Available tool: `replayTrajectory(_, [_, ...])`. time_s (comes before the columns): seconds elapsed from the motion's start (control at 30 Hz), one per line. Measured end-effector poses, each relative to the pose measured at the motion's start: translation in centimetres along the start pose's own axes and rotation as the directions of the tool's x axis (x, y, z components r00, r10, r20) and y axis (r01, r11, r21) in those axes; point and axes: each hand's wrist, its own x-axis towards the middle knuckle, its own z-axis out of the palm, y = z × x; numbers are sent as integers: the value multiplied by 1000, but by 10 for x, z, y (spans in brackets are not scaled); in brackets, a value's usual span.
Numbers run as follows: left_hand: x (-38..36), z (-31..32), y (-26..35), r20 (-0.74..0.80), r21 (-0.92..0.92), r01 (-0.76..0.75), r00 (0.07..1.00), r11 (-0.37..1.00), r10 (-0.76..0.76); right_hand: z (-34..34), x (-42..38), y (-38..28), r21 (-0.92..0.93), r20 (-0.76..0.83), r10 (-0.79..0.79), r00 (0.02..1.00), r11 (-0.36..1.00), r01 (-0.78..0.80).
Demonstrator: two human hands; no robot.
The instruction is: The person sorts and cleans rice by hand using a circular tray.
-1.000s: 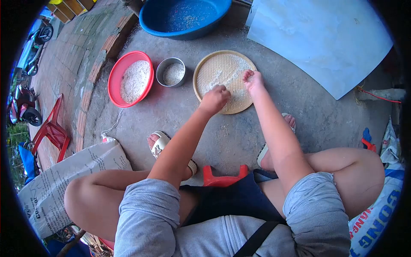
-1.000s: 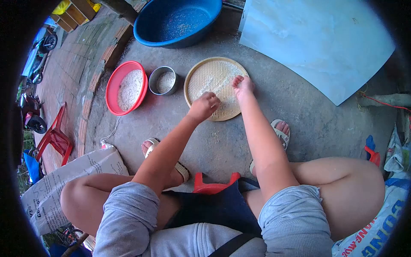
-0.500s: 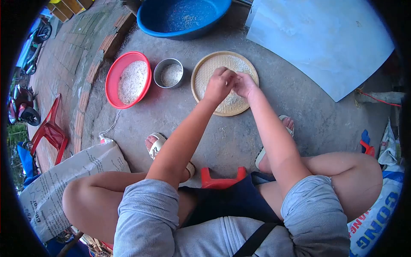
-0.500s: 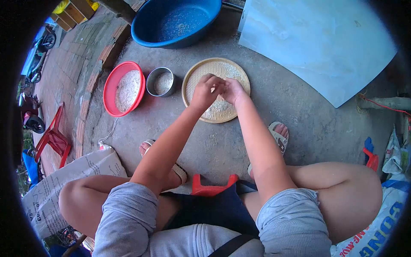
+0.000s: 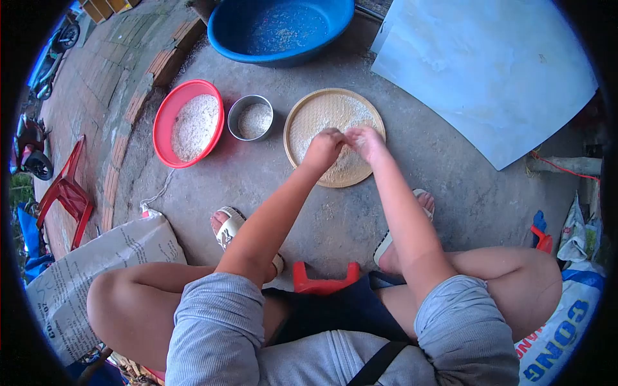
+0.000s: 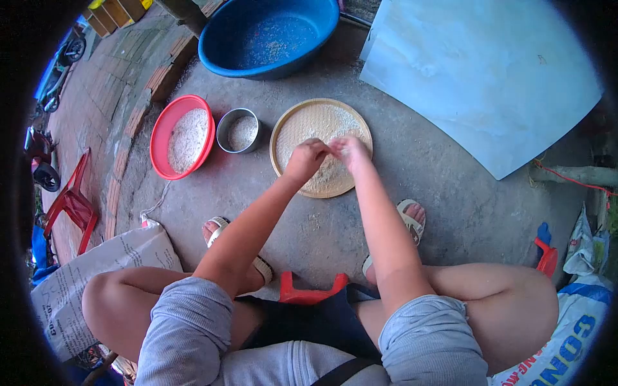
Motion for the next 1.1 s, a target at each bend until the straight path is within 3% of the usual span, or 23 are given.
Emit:
replayTrajectory(0.07, [18,-8,15,-4,-72,25,1000,997,-25,11,-5,7,-63,37,28,999,998,-26])
replayTrajectory(0.1, [25,-7,14,-3,-142,50,999,989,-51,21,-14,4,37,64,42,997,998,-44])
replayTrajectory(0.13, [34,-7,10,2,-119,-54,998,991,55,28,-20,1,137,92,52,994,989,-64])
replayTrajectory(0.17, [40,-8,7,2,-119,-56,998,991,56,28,-18,-2,137,92,51,995,989,-63])
replayTrajectory(0.23, [51,-10,4,-191,-26,-14,982,1000,9,16,-3,-6,141,38,54,998,988,-59])
replayTrajectory(0.27, [54,-13,2,-163,-12,123,979,992,-123,9,7,-7,138,-91,6,996,990,7])
replayTrajectory(0.3, [55,-16,-2,-164,-13,122,979,992,-122,8,2,-11,137,-92,4,996,991,9])
replayTrajectory(0.37, [57,-19,-10,-122,1,267,957,964,-265,7,-16,-16,-5,-384,-285,878,952,307])
replayTrajectory(0.4, [54,-14,-18,-152,59,199,970,978,-188,3,-16,-15,-9,-384,-288,877,951,308])
replayTrajectory(0.47, [46,0,-28,-119,103,175,979,979,-163,-5,-9,-12,-150,-514,-456,727,882,447])
replayTrajectory(0.53, [37,11,-22,-2,195,199,979,960,-202,-1,-21,-17,-123,-516,-387,764,916,381])
replayTrajectory(0.67, [34,36,-17,-44,170,253,968,952,-249,-10,-14,-26,-68,-469,-220,856,975,213])
replayTrajectory(0.9, [59,52,-3,8,175,272,961,946,-278,-31,-8,-34,38,-330,-108,938,991,128])
replayTrajectory(0.97, [59,63,-9,36,271,83,995,959,-97,-33,-6,-34,42,-303,-87,949,994,105])
replayTrajectory(1.1, [57,71,-5,73,233,4,997,973,-22,-32,-11,-36,24,-292,-86,953,995,97])
